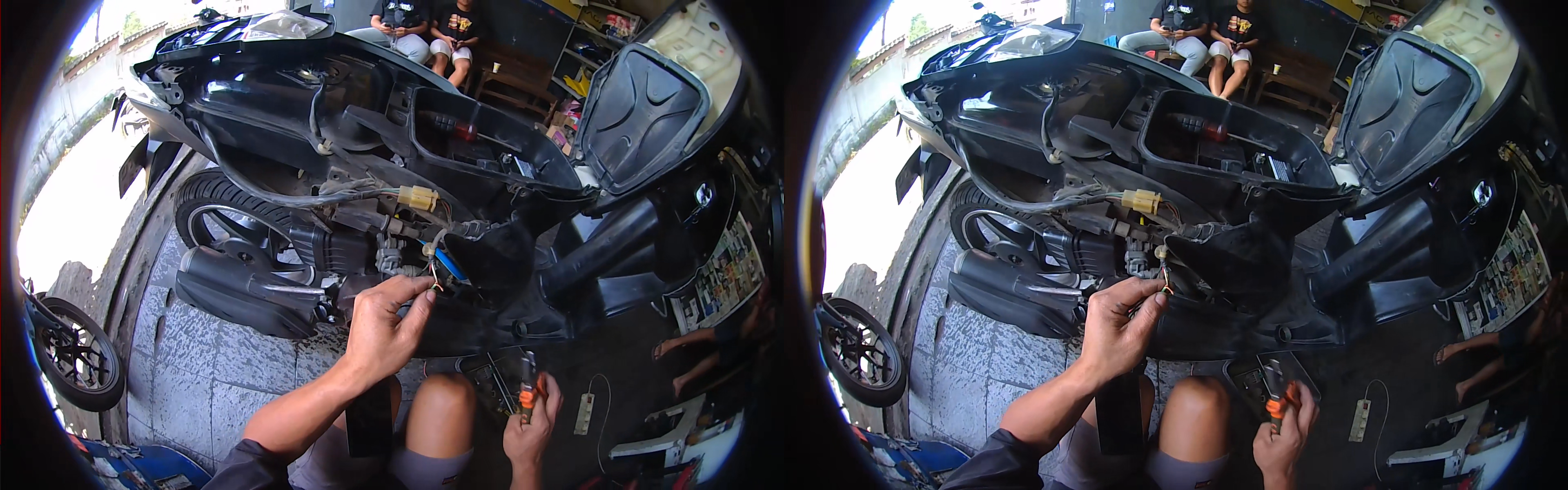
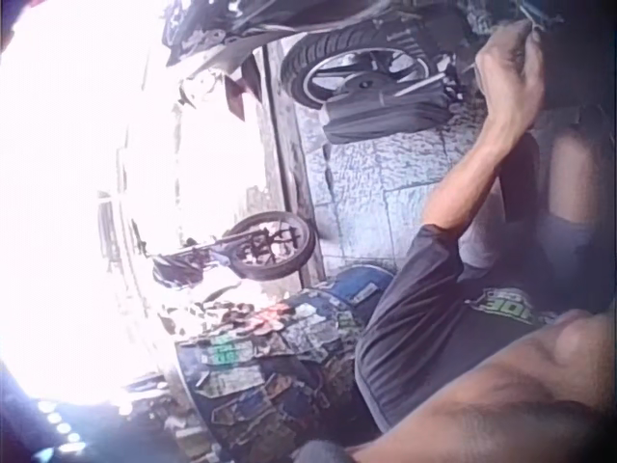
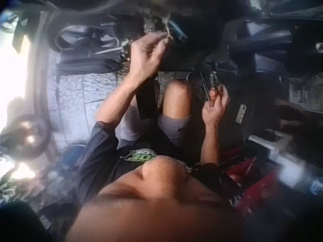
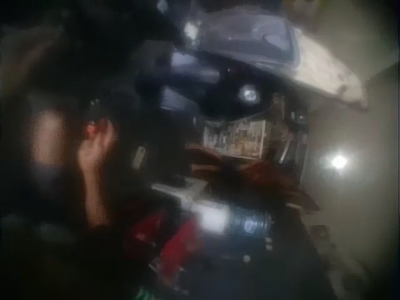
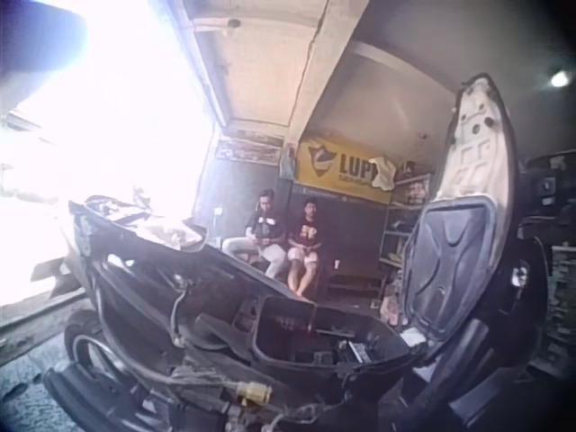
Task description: The person repairs a motorcycle's electrical system by stripping wires with pliers, connecting them to a new regulator component, and fitting the component into the bike's chassis.
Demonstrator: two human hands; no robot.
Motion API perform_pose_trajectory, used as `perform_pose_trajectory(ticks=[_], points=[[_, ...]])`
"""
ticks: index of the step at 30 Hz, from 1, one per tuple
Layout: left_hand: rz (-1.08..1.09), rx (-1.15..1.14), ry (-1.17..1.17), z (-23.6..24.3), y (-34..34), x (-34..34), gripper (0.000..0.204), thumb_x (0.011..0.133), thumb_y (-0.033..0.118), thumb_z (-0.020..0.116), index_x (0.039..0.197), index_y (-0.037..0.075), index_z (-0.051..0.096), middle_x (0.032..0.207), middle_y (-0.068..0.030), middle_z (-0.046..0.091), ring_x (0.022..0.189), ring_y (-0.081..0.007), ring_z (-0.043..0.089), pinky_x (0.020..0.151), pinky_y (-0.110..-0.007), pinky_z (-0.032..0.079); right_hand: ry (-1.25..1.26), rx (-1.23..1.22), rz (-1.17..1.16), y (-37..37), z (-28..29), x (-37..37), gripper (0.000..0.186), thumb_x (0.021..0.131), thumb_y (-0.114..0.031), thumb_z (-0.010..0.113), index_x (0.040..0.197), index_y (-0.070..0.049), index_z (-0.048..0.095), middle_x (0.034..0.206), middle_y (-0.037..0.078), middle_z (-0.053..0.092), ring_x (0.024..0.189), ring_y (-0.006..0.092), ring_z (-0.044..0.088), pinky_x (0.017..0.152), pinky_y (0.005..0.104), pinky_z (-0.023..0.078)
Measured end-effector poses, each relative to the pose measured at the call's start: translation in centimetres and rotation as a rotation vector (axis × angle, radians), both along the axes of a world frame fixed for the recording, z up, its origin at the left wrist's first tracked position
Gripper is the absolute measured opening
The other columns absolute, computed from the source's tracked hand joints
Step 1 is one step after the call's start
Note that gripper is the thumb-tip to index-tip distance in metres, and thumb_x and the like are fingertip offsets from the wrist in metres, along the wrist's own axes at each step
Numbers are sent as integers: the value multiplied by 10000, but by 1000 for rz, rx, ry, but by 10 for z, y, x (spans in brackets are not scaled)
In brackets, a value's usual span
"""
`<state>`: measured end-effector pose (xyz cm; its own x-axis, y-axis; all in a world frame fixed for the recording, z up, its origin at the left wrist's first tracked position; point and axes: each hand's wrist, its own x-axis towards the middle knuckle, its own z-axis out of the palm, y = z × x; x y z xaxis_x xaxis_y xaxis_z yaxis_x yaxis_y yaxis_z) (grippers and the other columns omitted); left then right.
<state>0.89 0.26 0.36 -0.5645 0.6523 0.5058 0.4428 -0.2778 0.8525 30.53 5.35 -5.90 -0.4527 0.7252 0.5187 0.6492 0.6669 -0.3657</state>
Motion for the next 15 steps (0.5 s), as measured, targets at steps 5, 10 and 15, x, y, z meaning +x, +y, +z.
perform_pose_trajectory(ticks=[5, 10, 15], points=[[6, 11, 18, -1, 0, 0, 161, 890, 41, 651, 1015, -45, 706, 816, -173, 689, 726, -255, 684, 664, -326, 513, -293, 231, 168, 9, 85, -67, 464, 633, 30, 664, 1098, 36, 661, 1369, 233, 459, 1188, 401, 475, 983, 525, 355], [-14, -6, 22, 2, -2, -3, 166, 884, 40, 651, 1012, -50, 705, 832, -180, 695, 757, -274, 700, 683, -335, 523, -391, 342, 182, 17, 100, -92, 501, 646, 14, 669, 1147, 22, 668, 1386, 230, 443, 1193, 393, 465, 982, 527, 351], [-32, 27, 13, 0, -2, -5, 170, 881, 38, 654, 1016, -53, 702, 805, -176, 685, 727, -287, 693, 657, -344, 518, -433, 366, 171, 16, 103, -99, 498, 657, 7, 664, 1155, 12, 671, 1375, 225, 450, 1191, 388, 467, 981, 523, 353]])
